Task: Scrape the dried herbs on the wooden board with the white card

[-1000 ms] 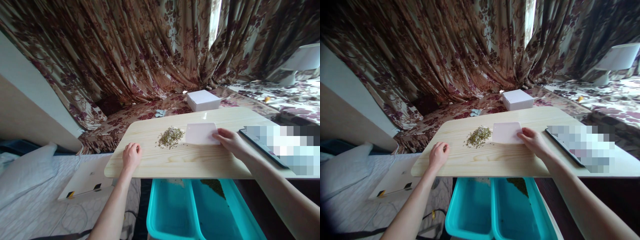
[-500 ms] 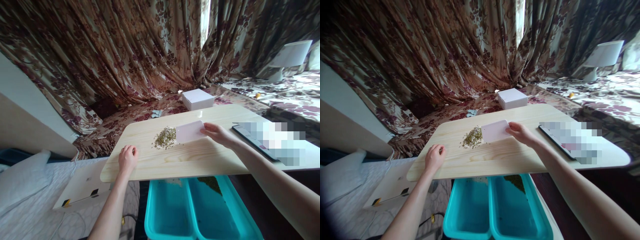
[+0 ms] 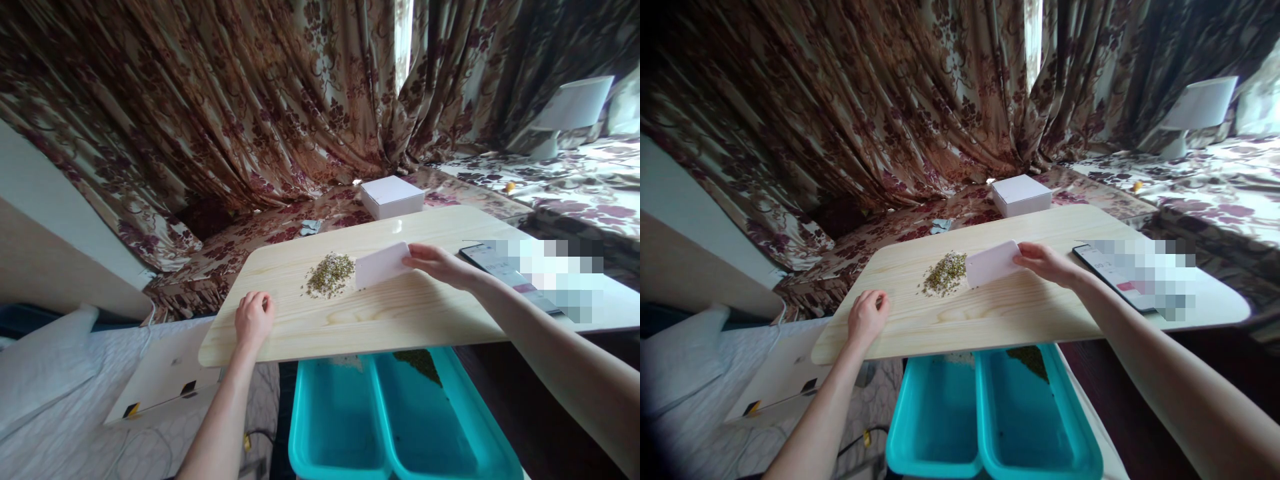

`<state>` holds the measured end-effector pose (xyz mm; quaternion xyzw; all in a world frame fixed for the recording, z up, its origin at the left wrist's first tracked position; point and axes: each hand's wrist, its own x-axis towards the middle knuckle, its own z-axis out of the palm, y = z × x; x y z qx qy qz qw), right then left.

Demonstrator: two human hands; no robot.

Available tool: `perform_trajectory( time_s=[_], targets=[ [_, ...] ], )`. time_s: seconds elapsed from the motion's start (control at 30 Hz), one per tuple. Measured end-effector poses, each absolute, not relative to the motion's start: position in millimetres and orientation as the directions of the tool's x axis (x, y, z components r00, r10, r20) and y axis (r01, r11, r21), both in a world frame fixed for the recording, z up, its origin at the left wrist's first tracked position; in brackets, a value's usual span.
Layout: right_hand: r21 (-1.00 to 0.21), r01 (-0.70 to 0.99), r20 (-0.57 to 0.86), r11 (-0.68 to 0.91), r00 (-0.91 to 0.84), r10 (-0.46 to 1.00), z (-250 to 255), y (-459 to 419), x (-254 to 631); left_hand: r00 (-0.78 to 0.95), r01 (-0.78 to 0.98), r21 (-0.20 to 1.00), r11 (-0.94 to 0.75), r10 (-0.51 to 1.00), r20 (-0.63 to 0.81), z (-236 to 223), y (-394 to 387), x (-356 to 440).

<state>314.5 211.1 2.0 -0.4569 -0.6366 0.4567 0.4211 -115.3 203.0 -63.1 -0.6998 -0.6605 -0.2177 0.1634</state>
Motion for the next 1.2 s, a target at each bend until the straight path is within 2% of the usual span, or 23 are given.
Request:
perform_trajectory(
  time_s=[0.6,1.2],
  targets=[
    [-0.992,0.097,0.036,0.083,-0.411,0.911,4,212,305,-0.027,0.995,0.093,-0.027,0.846,0.533,-65,203,-109],
    [-0.982,0.184,-0.057,0.042,-0.5,0.864,22,161,310,-0.029,0.995,0.093,-0.025,0.845,0.534,-65,201,-108]
  ],
)
